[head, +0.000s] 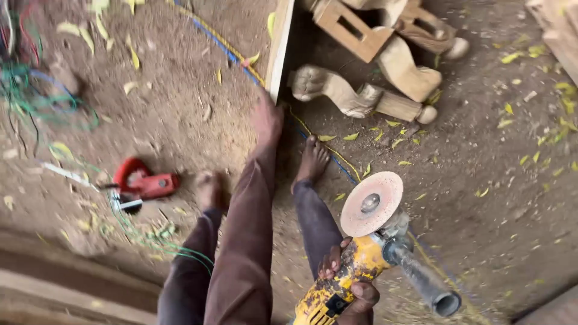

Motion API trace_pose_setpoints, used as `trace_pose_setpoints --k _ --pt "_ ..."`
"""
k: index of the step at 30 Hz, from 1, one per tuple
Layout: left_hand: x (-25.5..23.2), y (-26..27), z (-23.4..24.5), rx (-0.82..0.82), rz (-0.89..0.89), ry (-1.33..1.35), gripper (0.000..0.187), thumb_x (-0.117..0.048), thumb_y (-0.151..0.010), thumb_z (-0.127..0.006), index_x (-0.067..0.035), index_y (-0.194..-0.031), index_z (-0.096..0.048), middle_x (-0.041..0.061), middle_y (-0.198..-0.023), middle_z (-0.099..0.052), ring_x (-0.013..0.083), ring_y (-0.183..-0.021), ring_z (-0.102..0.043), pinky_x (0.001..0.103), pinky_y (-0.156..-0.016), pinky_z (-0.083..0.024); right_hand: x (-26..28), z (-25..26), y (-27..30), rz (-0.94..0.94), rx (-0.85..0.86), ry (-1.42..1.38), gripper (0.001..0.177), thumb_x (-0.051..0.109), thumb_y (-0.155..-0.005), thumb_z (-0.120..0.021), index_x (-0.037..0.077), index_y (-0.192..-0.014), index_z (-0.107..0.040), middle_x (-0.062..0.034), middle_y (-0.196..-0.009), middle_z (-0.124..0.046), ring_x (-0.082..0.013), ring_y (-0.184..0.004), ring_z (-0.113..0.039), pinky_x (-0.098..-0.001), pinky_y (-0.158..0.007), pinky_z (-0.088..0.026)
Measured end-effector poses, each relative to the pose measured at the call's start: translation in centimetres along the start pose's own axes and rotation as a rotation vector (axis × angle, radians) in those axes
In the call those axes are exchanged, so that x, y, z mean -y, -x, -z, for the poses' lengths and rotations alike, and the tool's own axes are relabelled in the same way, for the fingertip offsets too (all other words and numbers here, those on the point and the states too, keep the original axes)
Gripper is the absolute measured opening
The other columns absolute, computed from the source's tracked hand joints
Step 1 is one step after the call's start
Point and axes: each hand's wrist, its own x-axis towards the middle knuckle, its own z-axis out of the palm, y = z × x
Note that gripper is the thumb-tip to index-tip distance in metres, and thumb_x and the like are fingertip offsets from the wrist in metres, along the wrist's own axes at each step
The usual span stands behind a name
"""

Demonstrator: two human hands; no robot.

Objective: The recorder uses an angle grinder with a sanding/grinding disc to smooth and shape the edges of wooden furniture components.

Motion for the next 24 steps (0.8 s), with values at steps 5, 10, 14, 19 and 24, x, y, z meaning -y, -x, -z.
trace_pose_setpoints --k 5,10,14,19,24 --pt "-1.0 -3.2 4.1 0.240 0.109 -0.087 0.080 -0.020 -0.083 -0.074 -0.011 -0.151 -0.033 0.022 -0.080 -0.072 0.0463 -0.071 -0.068 0.059 -0.059 -0.051 3.1 -2.4 -4.1 -0.106 0.053 -0.107 0.078 0.022 -0.071 -0.075 0.001 -0.139 -0.043 -0.0123 -0.101 -0.052 -0.0244 -0.092 -0.051 -0.0403 -0.087 -0.041" --pt "-7.3 -6.0 15.2 0.126 -0.049 -0.172 0.067 -0.030 -0.088 -0.074 -0.007 -0.141 -0.040 0.019 -0.080 -0.071 0.0409 -0.065 -0.070 0.054 -0.055 -0.053 4.7 -3.1 -7.0 -0.015 0.077 -0.192 0.076 0.022 -0.075 -0.074 0.001 -0.141 -0.044 -0.0112 -0.103 -0.051 -0.0237 -0.093 -0.051 -0.0409 -0.089 -0.041" --pt "-11.2 -11.1 24.8 -0.082 -0.305 -0.196 0.050 -0.027 -0.088 -0.074 -0.009 -0.128 -0.052 0.019 -0.089 -0.075 0.0405 -0.068 -0.072 0.052 -0.053 -0.055 4.0 -5.2 -9.5 0.039 0.027 -0.153 0.074 0.024 -0.071 -0.074 0.002 -0.135 -0.045 -0.0131 -0.101 -0.052 -0.0260 -0.092 -0.052 -0.0431 -0.088 -0.043" --pt "-10.9 -19.2 34.2 -0.149 -0.553 -0.308 0.043 -0.013 -0.099 -0.068 -0.003 -0.138 -0.052 0.018 -0.118 -0.072 0.0352 -0.095 -0.072 0.051 -0.077 -0.058 4.2 -1.0 -9.6 -0.002 -0.020 -0.161 0.071 0.026 -0.077 -0.072 0.001 -0.137 -0.045 -0.0147 -0.108 -0.056 -0.0299 -0.100 -0.055 -0.0471 -0.095 -0.043" --pt "-7.4 -30.1 40.4 -0.178 -0.695 -0.221 0.043 -0.007 -0.095 -0.068 -0.003 -0.136 -0.054 0.017 -0.141 -0.065 0.0357 -0.124 -0.064 0.052 -0.102 -0.054 6.3 -5.9 -12.2 0.188 0.046 -0.013 0.066 0.026 -0.086 -0.071 -0.001 -0.140 -0.045 -0.0166 -0.110 -0.057 -0.0334 -0.106 -0.057 -0.0515 -0.101 -0.043"
